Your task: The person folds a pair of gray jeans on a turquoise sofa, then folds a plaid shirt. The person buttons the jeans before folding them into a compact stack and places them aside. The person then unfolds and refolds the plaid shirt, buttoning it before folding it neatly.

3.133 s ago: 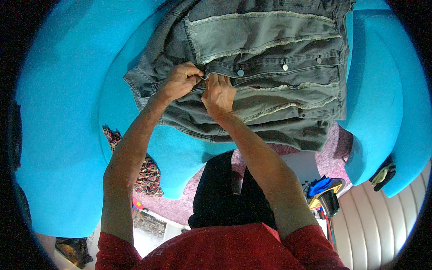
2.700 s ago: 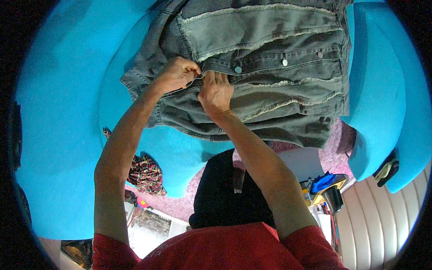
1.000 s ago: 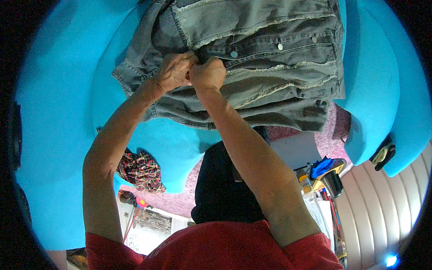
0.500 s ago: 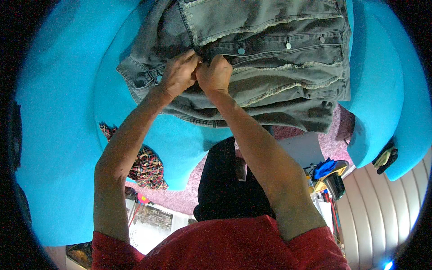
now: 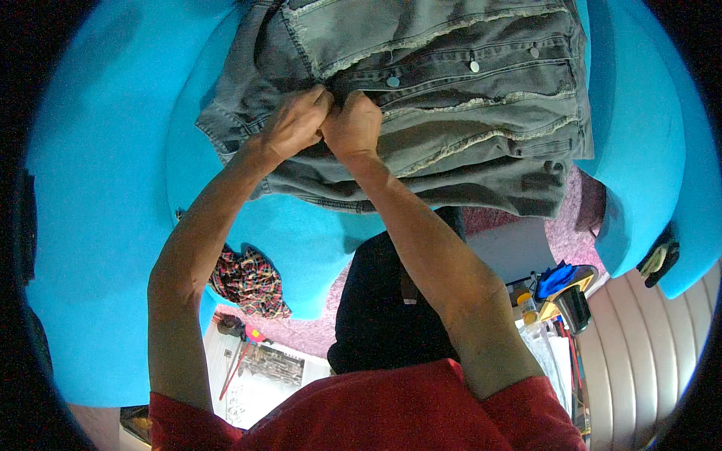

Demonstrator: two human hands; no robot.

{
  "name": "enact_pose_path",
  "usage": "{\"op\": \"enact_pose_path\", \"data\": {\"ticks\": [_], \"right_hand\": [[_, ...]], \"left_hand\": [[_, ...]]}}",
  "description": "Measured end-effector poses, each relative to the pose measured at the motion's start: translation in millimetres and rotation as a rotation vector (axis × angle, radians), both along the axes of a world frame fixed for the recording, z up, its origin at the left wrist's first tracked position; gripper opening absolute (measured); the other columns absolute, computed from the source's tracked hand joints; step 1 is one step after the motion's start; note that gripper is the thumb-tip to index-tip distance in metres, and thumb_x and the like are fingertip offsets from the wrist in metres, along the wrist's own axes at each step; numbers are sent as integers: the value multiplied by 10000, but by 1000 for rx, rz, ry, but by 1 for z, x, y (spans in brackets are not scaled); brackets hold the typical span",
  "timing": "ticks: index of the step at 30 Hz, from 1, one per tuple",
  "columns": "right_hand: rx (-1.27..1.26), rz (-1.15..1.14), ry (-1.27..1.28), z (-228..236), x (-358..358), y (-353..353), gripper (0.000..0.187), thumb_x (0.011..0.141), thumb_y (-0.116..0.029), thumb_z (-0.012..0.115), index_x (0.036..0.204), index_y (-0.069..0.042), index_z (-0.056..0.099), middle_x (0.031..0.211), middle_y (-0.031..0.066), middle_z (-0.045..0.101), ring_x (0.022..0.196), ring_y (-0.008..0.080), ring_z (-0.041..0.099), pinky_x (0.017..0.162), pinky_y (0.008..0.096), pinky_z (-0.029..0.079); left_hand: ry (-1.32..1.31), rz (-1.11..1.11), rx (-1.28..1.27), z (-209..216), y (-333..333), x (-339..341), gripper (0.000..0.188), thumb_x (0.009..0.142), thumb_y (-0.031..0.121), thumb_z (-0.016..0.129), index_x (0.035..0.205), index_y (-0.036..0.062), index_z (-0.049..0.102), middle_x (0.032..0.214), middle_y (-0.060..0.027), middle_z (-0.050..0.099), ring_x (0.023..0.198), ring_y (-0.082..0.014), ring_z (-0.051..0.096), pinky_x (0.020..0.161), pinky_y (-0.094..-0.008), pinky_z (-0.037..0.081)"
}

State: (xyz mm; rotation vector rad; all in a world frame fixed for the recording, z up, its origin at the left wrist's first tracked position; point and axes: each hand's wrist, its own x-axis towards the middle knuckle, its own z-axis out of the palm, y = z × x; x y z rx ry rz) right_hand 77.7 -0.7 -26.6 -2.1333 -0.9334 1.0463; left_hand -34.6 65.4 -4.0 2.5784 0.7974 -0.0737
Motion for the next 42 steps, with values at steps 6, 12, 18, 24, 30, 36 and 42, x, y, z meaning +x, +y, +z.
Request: {"op": "enact_pose_path", "data": {"ticks": [6, 12, 18, 24, 30, 36, 42], "right_hand": [[-49, 169, -224, 16, -4, 7, 237, 712, -223, 691, 713, 4, 621, 756, 249, 628, 740, 428, 631, 624, 481, 503], [-88, 43, -5, 2, 3, 9, 175, 673, -141, 650, 628, 17, 590, 664, 231, 626, 657, 406, 637, 608, 426, 520], [-164, -101, 287, 4, 6, 12, 179, 662, -95, 618, 604, 49, 528, 569, 216, 588, 522, 330, 616, 534, 408, 490], [-118, -116, 550, -3, 17, 14, 170, 705, -65, 613, 634, 57, 519, 577, 148, 562, 469, 199, 538, 475, 379, 452], [-55, -179, 852, 14, 22, 18, 287, 783, -87, 639, 560, -81, 459, 488, -3, 413, 376, 103, 347, 364, 305, 257], [-129, 19, 696, 25, 28, 20, 288, 814, -110, 632, 555, -57, 518, 460, 39, 497, 369, 122, 466, 360, 295, 339], [-71, 85, 454, 1, 24, 14, 329, 809, -142, 663, 548, 6, 526, 455, 75, 520, 382, 145, 493, 386, 329, 384]], "left_hand": [[-159, 82, 8, -20, -8, -8, 342, 600, 130, 770, 855, 36, 561, 826, -106, 560, 751, -276, 627, 652, -374, 539], [-212, 109, -24, -9, -6, -10, 334, 590, 103, 757, 822, 34, 527, 792, -100, 520, 734, -279, 614, 635, -382, 528], [-212, 280, -64, -4, -24, -22, 325, 658, -4, 699, 955, 9, 569, 916, -142, 563, 790, -334, 605, 664, -401, 508], [-390, 455, 70, -1, -38, -15, 242, 759, -16, 651, 991, 15, 587, 869, -154, 616, 757, -331, 630, 658, -387, 519], [-529, 792, -56, -1, -47, -8, 219, 801, -43, 639, 1015, 1, 622, 875, -122, 680, 770, -196, 682, 674, -294, 540], [-700, 1005, -501, -18, -41, -17, 168, 803, -75, 613, 959, -19, 636, 858, -83, 688, 785, -118, 660, 690, -260, 540], [-751, 1053, -741, -9, -35, -14, 176, 816, -123, 553, 960, -41, 611, 865, -94, 666, 798, -142, 663, 725, -304, 579]]}}
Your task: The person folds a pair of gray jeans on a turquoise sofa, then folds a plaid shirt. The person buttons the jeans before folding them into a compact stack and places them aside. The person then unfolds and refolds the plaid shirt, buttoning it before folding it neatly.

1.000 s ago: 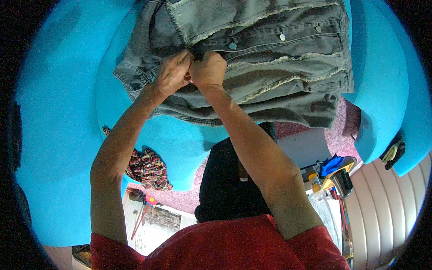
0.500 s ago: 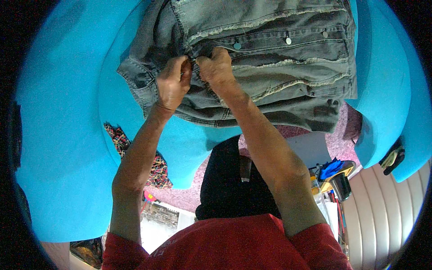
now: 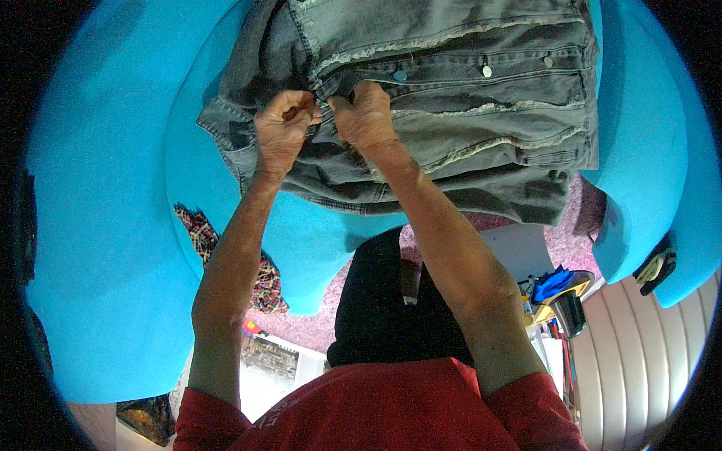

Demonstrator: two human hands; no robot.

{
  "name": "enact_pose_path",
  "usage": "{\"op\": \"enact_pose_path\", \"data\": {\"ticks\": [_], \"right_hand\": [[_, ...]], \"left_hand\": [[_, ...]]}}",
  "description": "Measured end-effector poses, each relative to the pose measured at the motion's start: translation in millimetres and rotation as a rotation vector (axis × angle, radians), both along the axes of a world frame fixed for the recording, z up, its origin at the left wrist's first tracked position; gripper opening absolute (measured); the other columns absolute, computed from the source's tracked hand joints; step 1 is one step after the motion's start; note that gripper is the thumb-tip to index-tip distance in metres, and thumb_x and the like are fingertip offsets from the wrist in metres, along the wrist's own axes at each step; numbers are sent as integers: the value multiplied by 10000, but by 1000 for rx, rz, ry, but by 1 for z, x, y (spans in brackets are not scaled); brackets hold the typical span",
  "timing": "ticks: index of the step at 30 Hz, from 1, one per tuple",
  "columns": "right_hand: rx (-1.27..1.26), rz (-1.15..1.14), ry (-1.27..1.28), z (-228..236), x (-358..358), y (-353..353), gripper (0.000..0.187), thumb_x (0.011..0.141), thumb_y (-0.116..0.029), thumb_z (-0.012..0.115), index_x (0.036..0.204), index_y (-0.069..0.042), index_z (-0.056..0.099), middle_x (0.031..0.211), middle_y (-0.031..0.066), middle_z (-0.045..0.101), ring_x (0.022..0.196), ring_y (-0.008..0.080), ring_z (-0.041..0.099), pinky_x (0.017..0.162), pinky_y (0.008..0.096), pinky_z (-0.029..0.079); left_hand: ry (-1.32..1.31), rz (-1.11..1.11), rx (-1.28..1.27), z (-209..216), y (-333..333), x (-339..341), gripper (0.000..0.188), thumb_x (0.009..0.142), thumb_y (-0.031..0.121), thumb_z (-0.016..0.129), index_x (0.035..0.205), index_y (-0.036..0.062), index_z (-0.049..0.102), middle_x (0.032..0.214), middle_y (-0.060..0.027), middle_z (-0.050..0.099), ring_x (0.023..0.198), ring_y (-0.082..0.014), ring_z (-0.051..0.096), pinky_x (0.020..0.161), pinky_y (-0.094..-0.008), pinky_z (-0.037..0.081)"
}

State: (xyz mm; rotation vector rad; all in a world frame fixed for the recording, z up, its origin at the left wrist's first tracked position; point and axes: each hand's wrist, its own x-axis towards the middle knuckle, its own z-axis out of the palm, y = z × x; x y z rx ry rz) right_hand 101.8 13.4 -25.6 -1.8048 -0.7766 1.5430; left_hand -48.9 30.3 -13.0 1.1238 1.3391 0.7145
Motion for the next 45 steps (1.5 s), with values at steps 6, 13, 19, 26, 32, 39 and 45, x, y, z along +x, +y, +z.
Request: {"op": "enact_pose_path", "data": {"ticks": [6, 13, 19, 26, 32, 39, 45], "right_hand": [[236, 103, -379, -1, -3, -3, 319, 807, -133, 666, 605, 64, 518, 466, 86, 479, 478, 107, 385, 439, 386, 367], [20, -65, -51, -24, -2, 0, 261, 816, -124, 641, 623, 21, 544, 528, 48, 479, 472, 119, 392, 450, 365, 350], [-163, -21, 54, 2, 2, 6, 291, 828, -179, 612, 600, -7, 553, 516, 50, 513, 453, 142, 467, 474, 345, 380], [-152, 47, 245, 18, 12, 7, 297, 822, -181, 624, 601, 11, 572, 574, 124, 621, 472, 159, 566, 518, 305, 469], [96, 187, -267, 8, 1, 0, 318, 851, -138, 612, 569, -34, 509, 506, 52, 525, 428, 143, 473, 476, 326, 426], [569, 32, 231, -56, 10, -12, 347, 838, -60, 613, 574, -90, 389, 521, 16, 375, 436, 138, 313, 443, 361, 311], [-440, -276, 563, 3, 15, 15, 270, 856, -117, 605, 643, -35, 460, 598, 101, 550, 469, 225, 477, 476, 402, 403]], "left_hand": [[107, -35, 130, -1, -7, 5, 171, 829, -139, 519, 943, -37, 594, 858, -99, 653, 773, -143, 657, 706, -309, 587], [-9, 96, 34, -5, -2, 15, 163, 820, -135, 521, 921, -28, 591, 816, -86, 634, 726, -151, 645, 623, -289, 566], [-47, 82, -115, 3, -10, 5, 120, 838, -47, 623, 955, -21, 619, 862, -75, 638, 758, -132, 634, 675, -263, 553], [23, 99, -148, 3, -13, 11, 140, 816, -7, 690, 943, -2, 631, 841, -39, 642, 760, -90, 602, 668, -236, 497], [61, 68, -105, -1, -15, 13, 150, 778, -24, 703, 909, 1, 633, 827, -29, 641, 728, -86, 591, 640, -240, 484], [58, 20, -14, -2, -9, 16, 188, 728, -51, 720, 885, 8, 634, 795, -41, 649, 712, -89, 601, 626, -252, 494], [58, -5, 7, 6, -5, 14, 196, 715, -47, 727, 878, 1, 630, 797, -61, 662, 721, -104, 628, 620, -264, 507]]}}
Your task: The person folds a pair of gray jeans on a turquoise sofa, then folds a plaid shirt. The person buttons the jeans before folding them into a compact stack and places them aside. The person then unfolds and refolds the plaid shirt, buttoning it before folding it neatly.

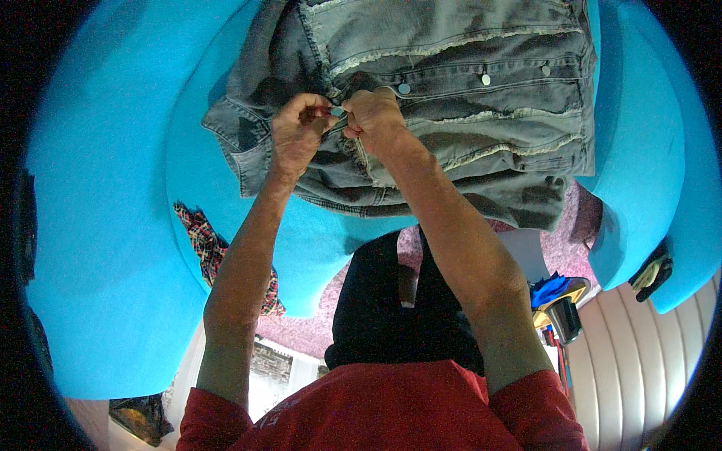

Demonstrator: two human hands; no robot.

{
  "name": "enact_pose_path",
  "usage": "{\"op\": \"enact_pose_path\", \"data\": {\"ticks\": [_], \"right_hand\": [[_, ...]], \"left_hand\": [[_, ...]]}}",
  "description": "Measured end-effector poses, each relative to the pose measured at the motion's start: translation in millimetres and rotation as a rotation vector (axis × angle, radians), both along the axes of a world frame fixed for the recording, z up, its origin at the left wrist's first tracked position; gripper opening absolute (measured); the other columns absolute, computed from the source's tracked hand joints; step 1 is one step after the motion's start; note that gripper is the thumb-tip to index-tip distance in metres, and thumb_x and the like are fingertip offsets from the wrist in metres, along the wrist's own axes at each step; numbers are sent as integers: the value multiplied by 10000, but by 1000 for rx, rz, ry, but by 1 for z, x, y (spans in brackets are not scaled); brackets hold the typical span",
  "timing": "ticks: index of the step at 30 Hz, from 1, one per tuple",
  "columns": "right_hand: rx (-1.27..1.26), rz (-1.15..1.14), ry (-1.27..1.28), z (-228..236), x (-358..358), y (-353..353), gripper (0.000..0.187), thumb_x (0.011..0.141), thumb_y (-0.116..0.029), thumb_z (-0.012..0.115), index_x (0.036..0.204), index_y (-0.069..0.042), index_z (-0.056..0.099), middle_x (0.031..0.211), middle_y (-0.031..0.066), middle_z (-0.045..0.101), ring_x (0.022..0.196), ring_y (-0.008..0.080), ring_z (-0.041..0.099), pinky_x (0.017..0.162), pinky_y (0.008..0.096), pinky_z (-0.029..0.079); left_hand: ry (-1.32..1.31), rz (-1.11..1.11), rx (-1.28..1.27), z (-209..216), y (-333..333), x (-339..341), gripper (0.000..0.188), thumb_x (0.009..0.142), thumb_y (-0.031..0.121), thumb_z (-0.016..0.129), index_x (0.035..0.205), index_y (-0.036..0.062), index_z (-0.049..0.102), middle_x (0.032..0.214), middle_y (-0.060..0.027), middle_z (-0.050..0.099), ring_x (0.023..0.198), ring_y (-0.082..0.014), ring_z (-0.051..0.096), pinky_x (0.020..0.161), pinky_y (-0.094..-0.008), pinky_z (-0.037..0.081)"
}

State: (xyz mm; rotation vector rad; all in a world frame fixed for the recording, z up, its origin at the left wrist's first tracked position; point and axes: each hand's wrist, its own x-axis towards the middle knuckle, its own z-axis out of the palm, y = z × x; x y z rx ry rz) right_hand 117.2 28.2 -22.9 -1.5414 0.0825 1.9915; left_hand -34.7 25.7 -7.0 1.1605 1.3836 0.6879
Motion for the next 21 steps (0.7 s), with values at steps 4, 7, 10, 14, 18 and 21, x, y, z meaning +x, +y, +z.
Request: {"op": "enact_pose_path", "data": {"ticks": [4, 7, 10, 14, 18, 21], "right_hand": [[30, 98, -231, 0, -9, -10, 225, 836, -83, 624, 652, -3, 521, 557, 94, 551, 433, 187, 490, 437, 357, 403], [144, 69, -237, 7, -13, -17, 216, 829, -45, 632, 638, 51, 609, 563, 115, 595, 435, 141, 540, 426, 279, 421], [271, 182, -372, 3, -8, -22, 214, 816, -61, 649, 638, 52, 616, 565, 110, 604, 438, 142, 547, 417, 290, 427], [386, 424, -573, 3, -3, -22, 281, 800, -120, 671, 616, 71, 577, 546, 145, 589, 450, 177, 565, 446, 354, 444], [592, 666, -880, 7, -3, -19, 235, 750, -112, 663, 661, 61, 531, 612, 215, 572, 591, 363, 602, 545, 443, 472], [538, 664, -893, 8, -8, -17, 189, 721, -90, 652, 701, 53, 530, 681, 257, 574, 676, 427, 622, 597, 478, 480]], "left_hand": [[53, 71, -95, 5, -6, 2, 198, 704, -2, 752, 861, -3, 631, 765, -64, 660, 696, -112, 634, 623, -263, 512], [109, 131, -9, 0, -18, 4, 198, 697, 22, 759, 850, -7, 636, 739, -69, 660, 678, -122, 638, 622, -265, 515], [144, 167, -20, -5, -18, 11, 196, 692, 16, 758, 843, -12, 636, 731, -73, 661, 675, -130, 641, 615, -270, 515], [180, 128, -6, -3, -19, 11, 192, 694, 24, 759, 836, -17, 637, 730, -82, 664, 666, -141, 642, 595, -279, 505], [266, 96, -37, 3, -21, 16, 176, 700, 23, 751, 833, -12, 641, 759, -86, 667, 677, -146, 629, 617, -287, 497], [316, 88, -54, 4, -21, 18, 167, 711, 27, 738, 843, -10, 643, 777, -89, 673, 694, -153, 632, 642, -290, 499]]}}
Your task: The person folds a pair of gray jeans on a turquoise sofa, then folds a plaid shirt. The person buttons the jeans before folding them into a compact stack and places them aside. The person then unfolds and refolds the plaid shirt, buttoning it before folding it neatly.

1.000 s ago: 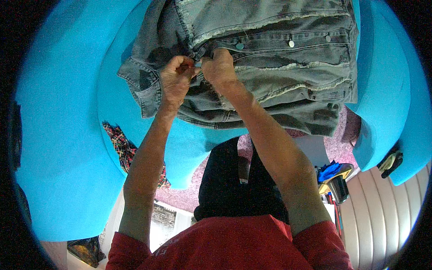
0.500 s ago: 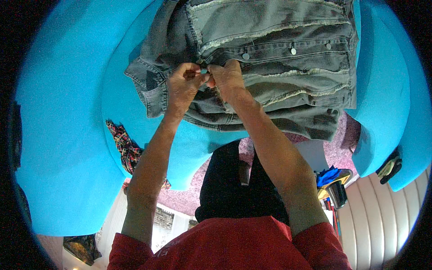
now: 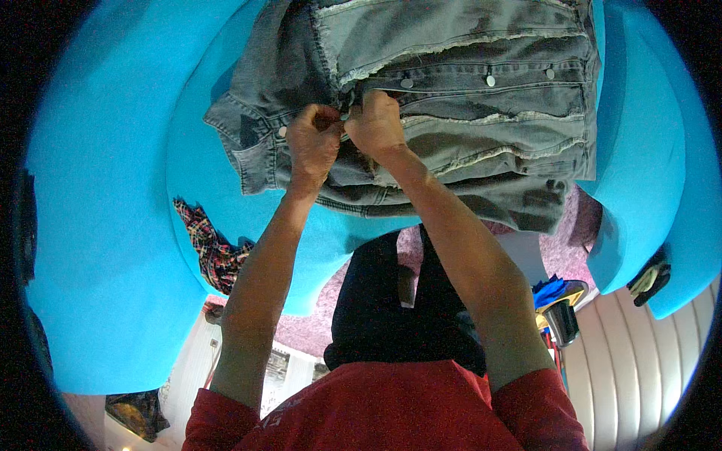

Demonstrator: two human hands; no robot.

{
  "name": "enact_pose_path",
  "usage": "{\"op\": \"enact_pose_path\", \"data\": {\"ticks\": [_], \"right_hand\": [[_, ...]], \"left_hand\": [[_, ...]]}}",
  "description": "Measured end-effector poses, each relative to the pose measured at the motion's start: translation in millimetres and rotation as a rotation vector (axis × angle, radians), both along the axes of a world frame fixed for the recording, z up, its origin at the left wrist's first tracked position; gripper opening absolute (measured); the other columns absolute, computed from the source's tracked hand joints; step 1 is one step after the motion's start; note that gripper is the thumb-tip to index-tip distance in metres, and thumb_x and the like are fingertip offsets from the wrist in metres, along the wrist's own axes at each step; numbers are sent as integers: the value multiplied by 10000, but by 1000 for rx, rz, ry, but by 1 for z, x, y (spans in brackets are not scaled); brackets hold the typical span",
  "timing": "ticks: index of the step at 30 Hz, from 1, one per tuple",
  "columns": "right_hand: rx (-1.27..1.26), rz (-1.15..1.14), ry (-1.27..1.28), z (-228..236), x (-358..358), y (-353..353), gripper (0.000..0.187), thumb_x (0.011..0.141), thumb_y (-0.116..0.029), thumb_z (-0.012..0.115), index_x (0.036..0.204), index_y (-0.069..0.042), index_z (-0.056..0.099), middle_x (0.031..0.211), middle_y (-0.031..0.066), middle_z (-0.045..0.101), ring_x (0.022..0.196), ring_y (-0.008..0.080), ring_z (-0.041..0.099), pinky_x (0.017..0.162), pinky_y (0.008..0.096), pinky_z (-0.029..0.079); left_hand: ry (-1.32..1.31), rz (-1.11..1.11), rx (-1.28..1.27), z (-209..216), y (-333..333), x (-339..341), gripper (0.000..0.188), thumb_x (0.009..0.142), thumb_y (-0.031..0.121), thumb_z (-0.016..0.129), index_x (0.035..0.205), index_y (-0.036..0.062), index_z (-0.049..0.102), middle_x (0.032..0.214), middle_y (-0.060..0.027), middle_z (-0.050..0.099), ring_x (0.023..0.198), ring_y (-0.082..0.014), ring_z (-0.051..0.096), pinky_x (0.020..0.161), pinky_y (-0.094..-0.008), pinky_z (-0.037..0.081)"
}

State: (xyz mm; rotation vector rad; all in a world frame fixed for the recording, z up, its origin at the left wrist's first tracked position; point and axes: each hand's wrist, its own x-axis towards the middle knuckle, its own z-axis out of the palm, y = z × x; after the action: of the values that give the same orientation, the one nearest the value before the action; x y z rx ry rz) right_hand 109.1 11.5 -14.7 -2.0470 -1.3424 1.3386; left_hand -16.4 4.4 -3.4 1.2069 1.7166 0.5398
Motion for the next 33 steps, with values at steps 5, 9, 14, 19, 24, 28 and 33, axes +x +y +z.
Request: {"op": "enact_pose_path", "data": {"ticks": [5, 9, 14, 19, 24, 28, 33], "right_hand": [[-82, -175, 117, -39, 2, -3, 183, 745, -85, 672, 692, -1, 518, 687, 184, 548, 632, 315, 557, 557, 449, 433], [-383, -362, 381, -21, 7, 10, 307, 825, -51, 642, 602, -50, 432, 565, 50, 422, 478, 151, 383, 424, 382, 312], [-645, -637, 536, 2, 5, 24, 289, 825, 4, 628, 591, -37, 465, 503, 36, 391, 410, 148, 342, 384, 380, 286], [-603, -610, 408, 21, 0, 16, 225, 813, -11, 659, 626, -2, 536, 518, 79, 507, 399, 178, 454, 369, 378, 339], [-63, -164, 59, 0, 2, -11, 326, 794, -123, 693, 585, -4, 473, 517, 148, 511, 435, 288, 546, 407, 415, 412], [92, -2, -56, 10, -1, -17, 312, 770, -148, 696, 592, 1, 487, 561, 212, 524, 558, 384, 605, 474, 444, 443], [176, -118, -110, -9, -8, -18, 302, 769, -139, 656, 618, 59, 485, 601, 225, 545, 593, 386, 614, 522, 454, 443]], "left_hand": [[-71, 44, -38, 3, 1, 4, 170, 716, 22, 728, 865, -5, 650, 787, -92, 676, 724, -158, 646, 661, -287, 505], [-70, 48, -46, 0, 1, -2, 187, 705, 6, 735, 874, -3, 655, 780, -94, 681, 707, -160, 652, 637, -306, 511], [-96, 42, 27, -6, -6, -4, 194, 706, -21, 724, 887, 2, 657, 799, -90, 686, 720, -146, 652, 644, -290, 513], [-162, 105, -109, -1, -2, -4, 169, 719, -25, 711, 873, -1, 645, 804, -79, 671, 748, -141, 637, 670, -279, 507], [-117, 99, -45, -2, -4, 2, 144, 709, -16, 726, 828, -8, 645, 736, -77, 667, 670, -132, 633, 609, -278, 496], [-160, 172, -40, -14, -11, 0, 151, 699, -6, 735, 819, -8, 644, 726, -85, 671, 651, -142, 640, 590, -281, 495], [-111, 151, -12, -9, -6, 4, 180, 678, -38, 726, 831, -5, 636, 740, -84, 667, 673, -148, 639, 603, -284, 500]]}}
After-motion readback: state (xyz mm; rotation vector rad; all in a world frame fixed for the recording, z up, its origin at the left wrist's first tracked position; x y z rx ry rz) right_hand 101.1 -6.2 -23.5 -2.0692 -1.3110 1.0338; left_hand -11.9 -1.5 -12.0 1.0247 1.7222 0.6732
